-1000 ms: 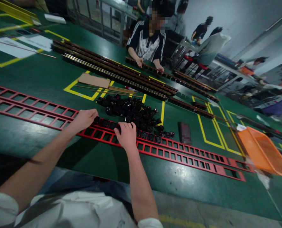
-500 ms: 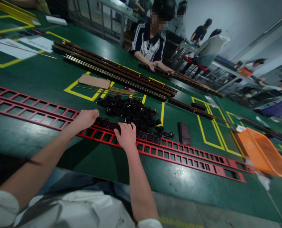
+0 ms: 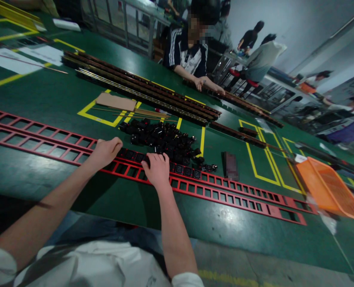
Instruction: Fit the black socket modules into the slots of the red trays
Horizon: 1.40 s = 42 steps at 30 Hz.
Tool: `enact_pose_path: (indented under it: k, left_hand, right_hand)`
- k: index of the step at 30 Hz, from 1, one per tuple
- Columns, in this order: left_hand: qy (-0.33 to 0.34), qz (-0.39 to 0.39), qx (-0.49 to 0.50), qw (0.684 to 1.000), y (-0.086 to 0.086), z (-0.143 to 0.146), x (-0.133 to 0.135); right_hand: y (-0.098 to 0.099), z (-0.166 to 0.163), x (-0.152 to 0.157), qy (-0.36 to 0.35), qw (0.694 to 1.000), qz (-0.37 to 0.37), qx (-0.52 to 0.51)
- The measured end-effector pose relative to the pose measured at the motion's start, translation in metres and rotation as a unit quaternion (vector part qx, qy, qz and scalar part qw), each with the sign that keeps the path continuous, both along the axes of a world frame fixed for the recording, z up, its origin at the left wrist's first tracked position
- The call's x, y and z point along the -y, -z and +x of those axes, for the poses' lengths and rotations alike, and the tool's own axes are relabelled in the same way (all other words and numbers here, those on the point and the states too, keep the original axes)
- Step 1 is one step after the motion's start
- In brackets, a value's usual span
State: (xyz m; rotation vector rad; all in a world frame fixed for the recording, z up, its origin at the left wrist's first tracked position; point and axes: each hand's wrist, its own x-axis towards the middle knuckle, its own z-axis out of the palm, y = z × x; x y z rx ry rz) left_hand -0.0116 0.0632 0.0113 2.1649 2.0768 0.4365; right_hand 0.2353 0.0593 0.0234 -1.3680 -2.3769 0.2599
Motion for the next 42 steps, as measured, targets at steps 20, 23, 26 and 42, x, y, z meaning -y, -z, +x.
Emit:
enact_pose_path:
  k: [20, 23, 26, 42]
  left_hand:
    - [-0.036, 0.023, -0.105, 0.994, -0.018, 0.025, 0.022]
    - [-0.008, 0.015, -0.088, 0.996, -0.017, 0.038, 0.021]
    - [0.018, 0.004, -0.066, 0.998, -0.016, 0.057, 0.020]
    - [0.103, -0.007, -0.012, 0.995, -0.015, 0.124, 0.026]
  right_hand:
    - [-0.009, 0.004, 0.004, 0.020, 1.000, -0.001, 0.021]
    - [-0.011, 0.019, 0.005, 0.035, 0.999, -0.007, 0.027]
    - [-0.014, 0.041, 0.007, 0.047, 0.998, -0.022, 0.034]
    - [-0.012, 0.115, 0.015, 0.103, 0.992, -0.063, 0.026]
